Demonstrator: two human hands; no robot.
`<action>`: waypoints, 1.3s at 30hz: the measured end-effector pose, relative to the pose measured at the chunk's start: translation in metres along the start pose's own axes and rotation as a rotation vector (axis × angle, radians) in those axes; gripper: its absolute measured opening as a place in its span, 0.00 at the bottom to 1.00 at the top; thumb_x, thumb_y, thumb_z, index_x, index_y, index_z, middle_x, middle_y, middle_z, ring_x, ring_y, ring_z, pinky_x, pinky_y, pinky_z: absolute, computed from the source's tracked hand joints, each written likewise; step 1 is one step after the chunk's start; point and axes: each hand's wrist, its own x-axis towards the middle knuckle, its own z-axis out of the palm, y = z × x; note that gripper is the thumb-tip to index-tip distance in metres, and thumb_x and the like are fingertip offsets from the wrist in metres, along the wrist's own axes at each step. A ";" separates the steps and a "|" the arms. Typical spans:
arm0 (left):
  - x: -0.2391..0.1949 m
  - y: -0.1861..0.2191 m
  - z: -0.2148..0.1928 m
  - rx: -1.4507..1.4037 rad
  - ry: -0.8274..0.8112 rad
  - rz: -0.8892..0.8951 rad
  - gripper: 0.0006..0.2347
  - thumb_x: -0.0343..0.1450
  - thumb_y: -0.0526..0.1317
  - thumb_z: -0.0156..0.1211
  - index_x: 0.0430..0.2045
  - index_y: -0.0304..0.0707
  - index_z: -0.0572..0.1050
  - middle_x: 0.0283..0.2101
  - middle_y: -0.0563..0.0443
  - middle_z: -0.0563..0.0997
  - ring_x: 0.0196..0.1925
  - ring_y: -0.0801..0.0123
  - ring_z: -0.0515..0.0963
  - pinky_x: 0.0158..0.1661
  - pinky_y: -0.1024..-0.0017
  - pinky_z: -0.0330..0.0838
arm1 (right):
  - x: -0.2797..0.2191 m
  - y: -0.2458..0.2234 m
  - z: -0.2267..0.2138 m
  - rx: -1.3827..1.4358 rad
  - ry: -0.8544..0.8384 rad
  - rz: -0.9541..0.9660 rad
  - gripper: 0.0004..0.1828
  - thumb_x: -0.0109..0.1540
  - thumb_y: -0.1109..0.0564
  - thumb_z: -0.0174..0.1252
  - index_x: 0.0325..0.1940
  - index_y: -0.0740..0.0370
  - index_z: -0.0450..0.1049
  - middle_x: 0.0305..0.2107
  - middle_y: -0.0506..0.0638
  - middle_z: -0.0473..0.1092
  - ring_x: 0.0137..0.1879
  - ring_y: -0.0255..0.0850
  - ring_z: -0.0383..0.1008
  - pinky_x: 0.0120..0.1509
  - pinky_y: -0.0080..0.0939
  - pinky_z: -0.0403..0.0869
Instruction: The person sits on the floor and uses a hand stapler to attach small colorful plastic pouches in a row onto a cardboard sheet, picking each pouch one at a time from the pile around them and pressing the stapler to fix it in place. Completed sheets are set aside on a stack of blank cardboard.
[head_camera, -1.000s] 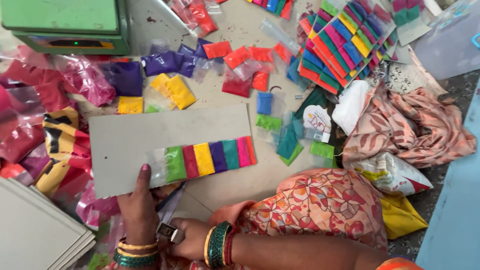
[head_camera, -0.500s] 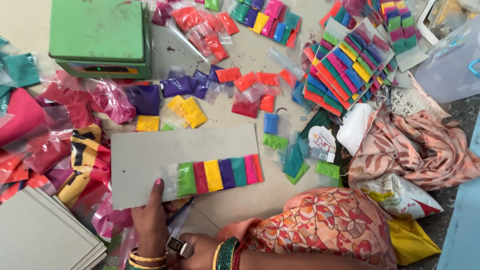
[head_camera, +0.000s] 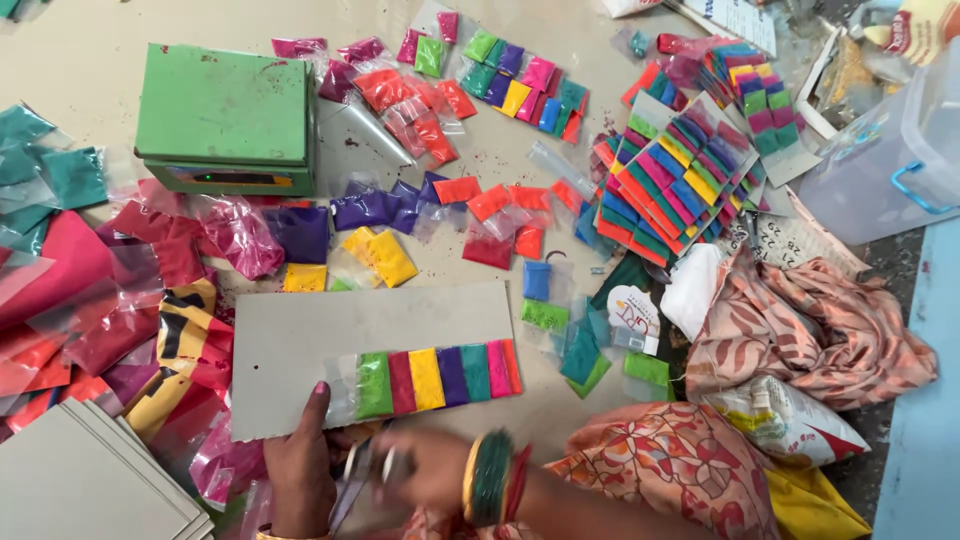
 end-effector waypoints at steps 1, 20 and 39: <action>-0.001 0.002 0.001 -0.050 -0.033 0.027 0.14 0.70 0.38 0.63 0.48 0.36 0.74 0.29 0.50 0.79 0.14 0.70 0.71 0.14 0.71 0.63 | 0.000 -0.001 -0.016 0.116 0.044 -0.009 0.14 0.65 0.51 0.65 0.50 0.61 0.74 0.37 0.50 0.75 0.44 0.35 0.74 0.49 0.40 0.75; 0.001 0.005 0.001 0.042 -0.018 -0.105 0.13 0.71 0.41 0.63 0.44 0.32 0.74 0.25 0.42 0.79 0.14 0.63 0.75 0.13 0.72 0.58 | 0.018 0.117 -0.342 -0.720 1.072 0.455 0.24 0.58 0.53 0.62 0.59 0.56 0.76 0.74 0.65 0.44 0.71 0.59 0.59 0.72 0.50 0.61; 0.013 -0.004 -0.007 0.094 -0.029 0.072 0.16 0.72 0.48 0.61 0.35 0.27 0.77 0.18 0.45 0.77 0.13 0.64 0.74 0.14 0.68 0.66 | 0.044 -0.053 -0.063 0.312 0.309 0.021 0.33 0.55 0.70 0.58 0.66 0.70 0.71 0.31 0.57 0.74 0.28 0.40 0.77 0.35 0.41 0.78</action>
